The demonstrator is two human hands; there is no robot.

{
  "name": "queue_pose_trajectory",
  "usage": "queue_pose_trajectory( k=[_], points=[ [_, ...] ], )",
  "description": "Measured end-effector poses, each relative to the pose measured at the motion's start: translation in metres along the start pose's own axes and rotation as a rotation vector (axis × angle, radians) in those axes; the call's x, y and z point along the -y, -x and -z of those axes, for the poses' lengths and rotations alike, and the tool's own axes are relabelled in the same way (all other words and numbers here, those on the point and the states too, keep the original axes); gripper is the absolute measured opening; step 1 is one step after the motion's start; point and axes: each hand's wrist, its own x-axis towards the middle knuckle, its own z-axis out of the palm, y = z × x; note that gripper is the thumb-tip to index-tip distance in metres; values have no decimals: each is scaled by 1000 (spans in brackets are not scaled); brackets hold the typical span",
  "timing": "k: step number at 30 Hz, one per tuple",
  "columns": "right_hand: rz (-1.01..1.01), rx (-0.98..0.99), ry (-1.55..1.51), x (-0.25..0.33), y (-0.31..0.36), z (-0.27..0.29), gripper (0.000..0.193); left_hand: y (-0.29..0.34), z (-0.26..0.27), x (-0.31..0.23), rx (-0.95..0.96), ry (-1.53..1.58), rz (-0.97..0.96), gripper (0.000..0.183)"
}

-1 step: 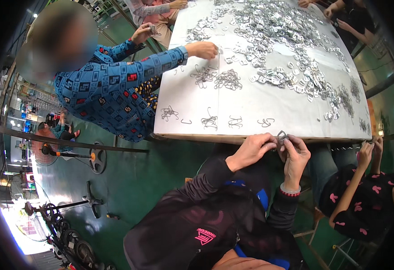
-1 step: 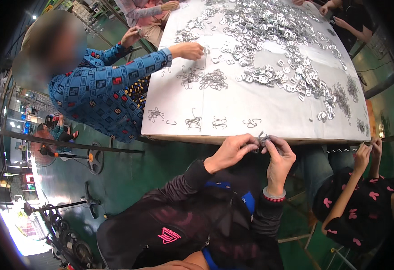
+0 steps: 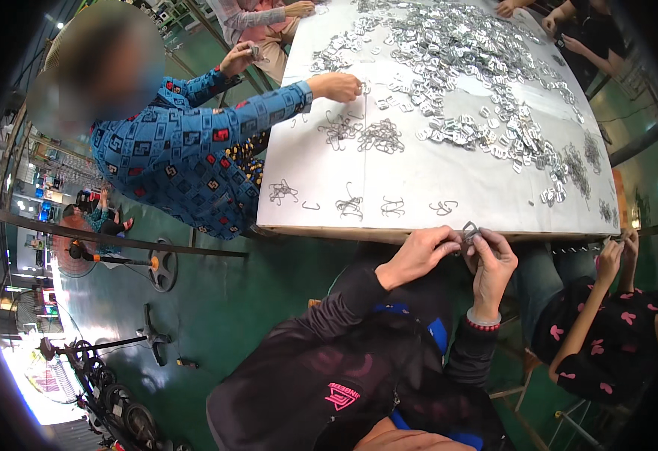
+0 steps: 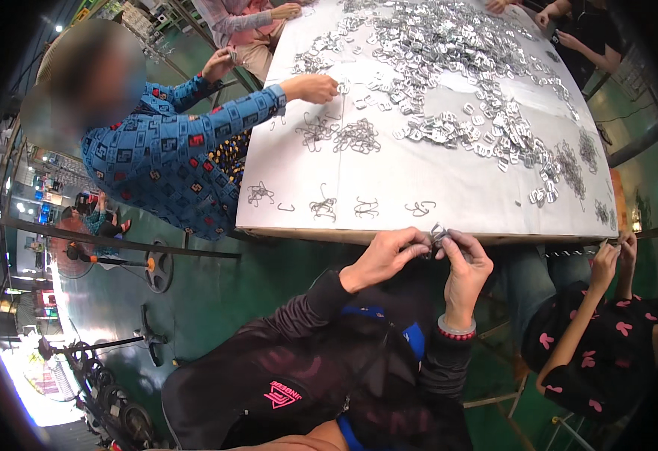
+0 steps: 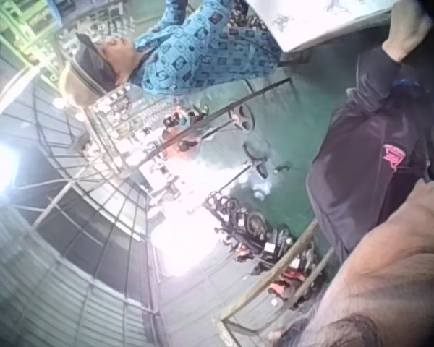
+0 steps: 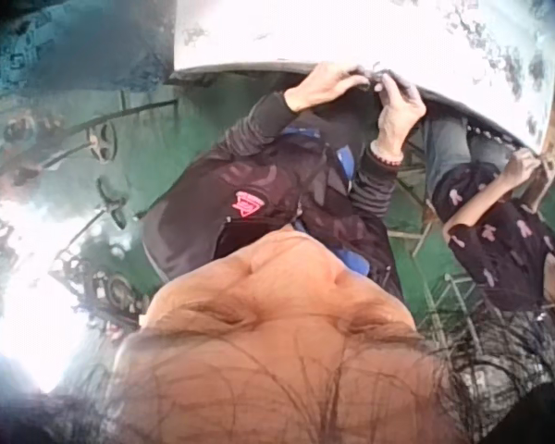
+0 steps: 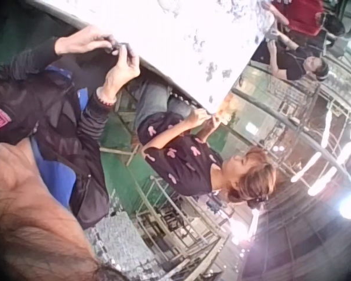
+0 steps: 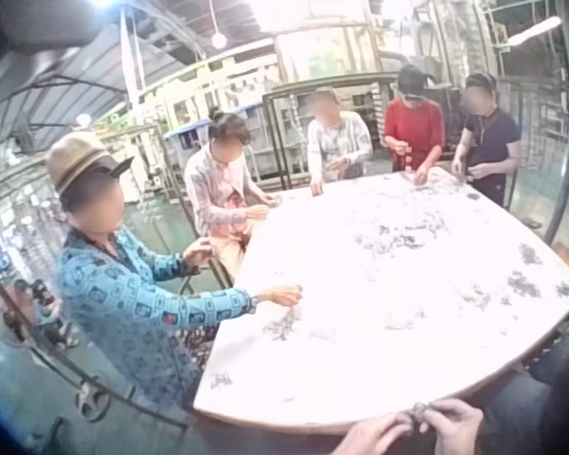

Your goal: The person repeatedly picks small metal clips and wire loops from a table, threads the loops through the clips, and accumulates a chain of linked clips. They periodically lift the assembled chain and hang it on a nearby rack. Other workers perform the same task at the same table.

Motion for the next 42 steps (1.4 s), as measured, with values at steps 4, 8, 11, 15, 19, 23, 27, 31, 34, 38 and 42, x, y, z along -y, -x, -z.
queue_pose_trajectory(
  k=[4,8,11,15,19,23,27,31,34,38,42],
  points=[
    [34,71,-147,-6,-5,1,13,-10,25,20,-191,-69,-143,31],
    [62,88,-115,2,-6,5,13,-53,104,66,-422,-526,-79,13],
    [62,93,-118,9,-6,4,13,-84,146,100,-424,-848,-31,10],
    [48,65,-110,14,-4,5,13,-96,157,124,-256,-1021,-24,8],
    [41,75,-86,16,-3,7,13,-86,144,112,-230,-937,32,8],
    [51,107,-20,12,-2,4,13,-62,114,63,-278,-476,-32,7],
    [61,124,44,6,2,-2,13,-28,55,2,-58,86,-28,7],
    [99,102,7,2,10,-7,12,-15,18,-30,-78,-99,-226,11],
    [153,85,-21,2,14,-8,11,-16,7,-35,-141,-154,-266,11],
    [225,100,28,-2,16,-13,12,-16,0,-32,-155,-142,-288,10],
    [205,167,49,0,14,-16,15,-19,8,-25,-90,16,-245,12]
  ],
)
